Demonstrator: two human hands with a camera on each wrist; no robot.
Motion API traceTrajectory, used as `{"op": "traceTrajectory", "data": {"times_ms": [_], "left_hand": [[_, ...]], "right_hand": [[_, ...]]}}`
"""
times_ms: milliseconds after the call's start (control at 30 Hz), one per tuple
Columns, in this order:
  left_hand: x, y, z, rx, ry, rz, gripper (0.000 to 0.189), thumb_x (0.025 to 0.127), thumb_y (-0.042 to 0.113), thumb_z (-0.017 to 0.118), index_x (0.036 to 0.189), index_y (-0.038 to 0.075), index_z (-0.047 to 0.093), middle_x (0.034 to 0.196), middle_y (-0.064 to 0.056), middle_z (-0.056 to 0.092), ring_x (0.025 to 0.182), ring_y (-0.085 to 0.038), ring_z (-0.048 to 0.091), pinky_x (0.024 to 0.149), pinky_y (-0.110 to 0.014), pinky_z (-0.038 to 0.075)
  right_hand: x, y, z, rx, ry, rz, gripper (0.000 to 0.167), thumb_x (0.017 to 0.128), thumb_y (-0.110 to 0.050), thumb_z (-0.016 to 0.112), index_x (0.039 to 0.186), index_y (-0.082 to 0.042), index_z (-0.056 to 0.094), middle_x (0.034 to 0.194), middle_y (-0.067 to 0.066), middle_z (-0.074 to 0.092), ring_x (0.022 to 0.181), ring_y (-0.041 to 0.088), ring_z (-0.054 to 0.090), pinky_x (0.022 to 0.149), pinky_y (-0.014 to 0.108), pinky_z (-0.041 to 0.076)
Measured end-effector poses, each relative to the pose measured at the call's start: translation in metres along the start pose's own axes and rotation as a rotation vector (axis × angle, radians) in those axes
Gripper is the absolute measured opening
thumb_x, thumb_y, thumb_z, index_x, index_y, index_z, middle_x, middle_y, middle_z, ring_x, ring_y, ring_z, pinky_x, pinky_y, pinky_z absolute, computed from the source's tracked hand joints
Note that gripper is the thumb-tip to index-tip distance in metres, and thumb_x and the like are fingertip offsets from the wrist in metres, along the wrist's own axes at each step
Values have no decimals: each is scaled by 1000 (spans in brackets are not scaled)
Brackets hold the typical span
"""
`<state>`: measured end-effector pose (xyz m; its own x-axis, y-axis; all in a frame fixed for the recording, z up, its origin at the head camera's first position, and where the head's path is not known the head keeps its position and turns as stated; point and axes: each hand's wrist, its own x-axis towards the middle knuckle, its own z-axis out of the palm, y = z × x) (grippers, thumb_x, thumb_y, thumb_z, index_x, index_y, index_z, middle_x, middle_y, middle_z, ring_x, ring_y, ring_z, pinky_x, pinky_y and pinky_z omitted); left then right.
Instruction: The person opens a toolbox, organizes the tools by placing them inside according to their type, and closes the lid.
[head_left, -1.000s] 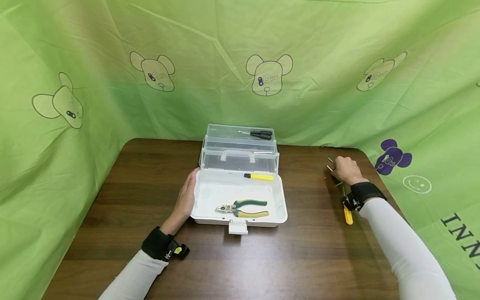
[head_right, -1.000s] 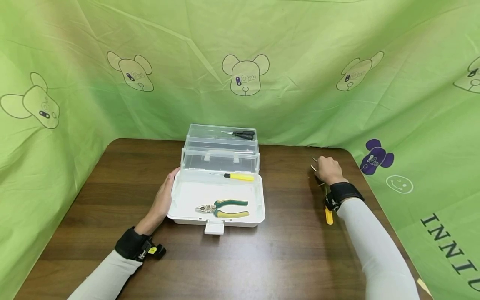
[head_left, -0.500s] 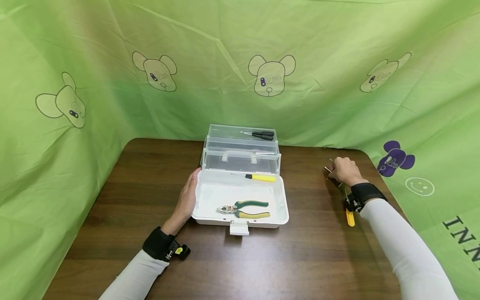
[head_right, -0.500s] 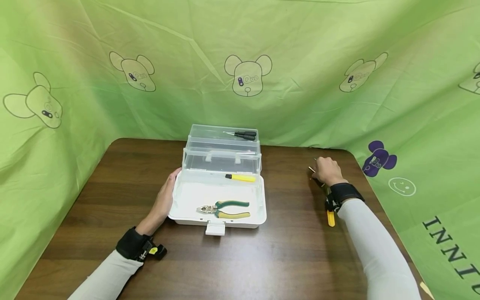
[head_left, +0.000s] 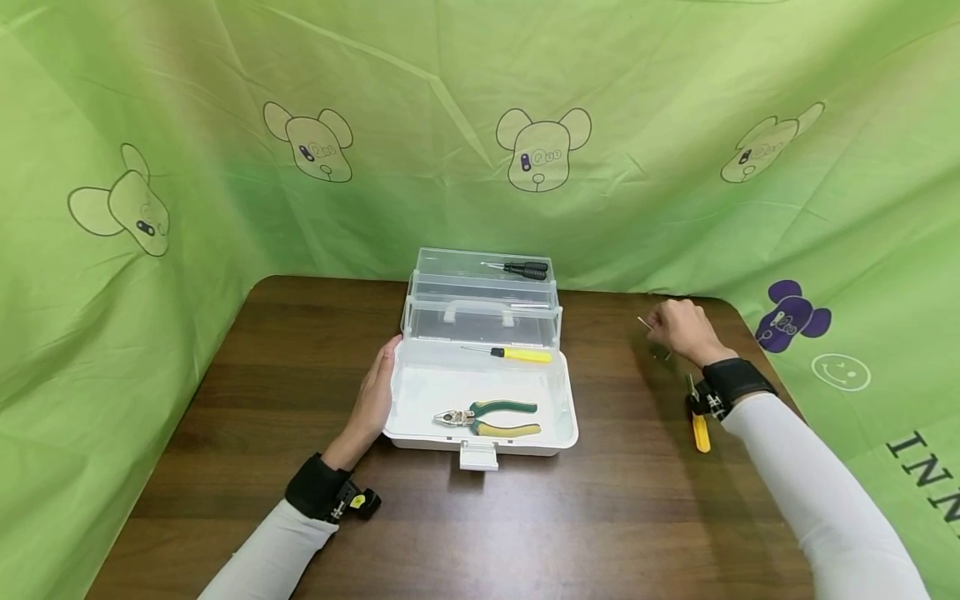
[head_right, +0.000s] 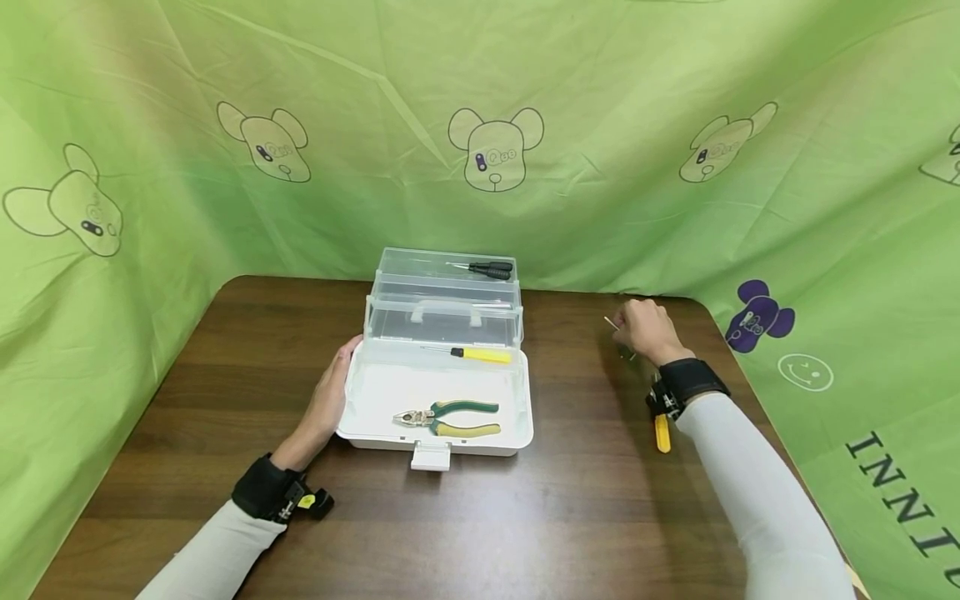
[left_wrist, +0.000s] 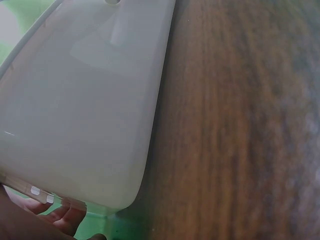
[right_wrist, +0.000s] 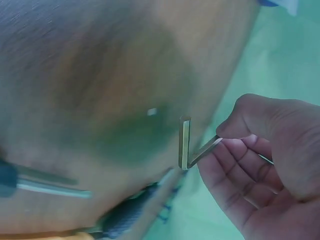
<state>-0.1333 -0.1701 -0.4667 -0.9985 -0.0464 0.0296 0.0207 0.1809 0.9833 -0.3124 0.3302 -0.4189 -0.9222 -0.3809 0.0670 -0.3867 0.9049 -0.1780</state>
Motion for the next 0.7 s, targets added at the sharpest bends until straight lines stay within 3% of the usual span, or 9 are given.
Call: {"op": "traceTrajectory", "data": {"times_ms": [167, 267, 500, 700], "left_hand": [[0, 0, 0, 0, -2, 3, 59, 119, 33, 16, 165, -2, 27, 171, -21, 29, 160, -35, 22, 130, -54, 17], [0, 0, 0, 1, -7, -3, 60, 119, 34, 16, 165, -2, 26, 172, -21, 27, 161, -35, 20, 130, -55, 16], [-1, 0, 0, -4, -14, -5, 59, 119, 33, 17, 166, -2, 26, 173, -21, 25, 161, -36, 18, 130, -55, 14], [-1, 1, 1, -6, -12, -7, 59, 119, 34, 18, 166, -2, 26, 173, -21, 25, 161, -35, 19, 130, -55, 15]], "right_hand": [[5, -18, -13, 7, 35, -48, 4, 79, -1, 73, 80, -5, 71, 72, 4, 65, 68, 27, 63, 67, 52, 52], [8, -29, -20, 9, 62, -88, 7, 79, 0, 74, 86, -3, 74, 77, 5, 71, 71, 28, 67, 70, 56, 54], [14, -58, -39, -25, 95, -194, 14, 77, 4, 69, 75, -9, 66, 68, 1, 62, 59, 18, 53, 58, 42, 47], [20, -84, -54, -36, 138, -255, 12, 76, 4, 69, 78, -7, 70, 69, 2, 65, 60, 19, 58, 57, 44, 49]]}}
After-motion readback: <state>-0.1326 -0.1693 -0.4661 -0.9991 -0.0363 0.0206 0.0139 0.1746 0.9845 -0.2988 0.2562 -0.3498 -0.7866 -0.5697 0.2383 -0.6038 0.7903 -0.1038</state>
